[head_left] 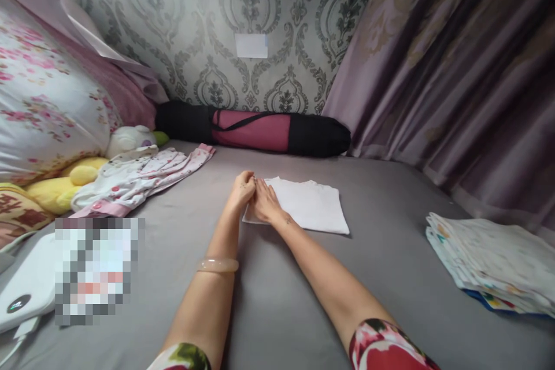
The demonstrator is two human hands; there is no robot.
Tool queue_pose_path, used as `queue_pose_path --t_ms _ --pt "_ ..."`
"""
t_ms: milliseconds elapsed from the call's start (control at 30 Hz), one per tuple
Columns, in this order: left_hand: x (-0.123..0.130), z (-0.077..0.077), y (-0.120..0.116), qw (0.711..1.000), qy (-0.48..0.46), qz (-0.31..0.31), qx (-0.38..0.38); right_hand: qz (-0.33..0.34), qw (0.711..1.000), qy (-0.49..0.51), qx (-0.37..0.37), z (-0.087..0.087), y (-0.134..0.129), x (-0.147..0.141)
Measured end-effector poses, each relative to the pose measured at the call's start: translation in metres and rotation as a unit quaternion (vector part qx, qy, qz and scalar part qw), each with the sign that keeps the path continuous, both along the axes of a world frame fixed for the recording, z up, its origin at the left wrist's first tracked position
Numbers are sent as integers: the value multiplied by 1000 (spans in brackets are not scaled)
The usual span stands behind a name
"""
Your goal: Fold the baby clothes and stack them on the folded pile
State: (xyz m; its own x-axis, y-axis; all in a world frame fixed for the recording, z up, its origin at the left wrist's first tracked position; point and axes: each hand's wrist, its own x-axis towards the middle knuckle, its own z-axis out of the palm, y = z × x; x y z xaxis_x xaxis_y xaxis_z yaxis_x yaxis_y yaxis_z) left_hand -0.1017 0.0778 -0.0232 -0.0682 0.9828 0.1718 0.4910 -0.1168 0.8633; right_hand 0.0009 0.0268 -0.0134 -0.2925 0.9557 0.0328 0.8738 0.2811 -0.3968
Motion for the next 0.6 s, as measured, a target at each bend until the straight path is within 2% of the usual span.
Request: queue_pose_path --t_ms 133,300,400,500,600 --pt "22 3 -7 998 55 -31 20 -52 998 -28 22 12 -7 43" --pt "58 1 -26 974 152 -153 75 -85 993 -80 29 9 -18 88" --pt "70 -8 -36 949 237 -190 89 -81 992 -93 36 -3 -21 98" --pt "74 -17 -43 930 312 -188 56 -84 991 -94 42 -15 -21 99" --pt "74 -21 -45 918 347 -187 42 -86 991 -90 51 -19 -21 98"
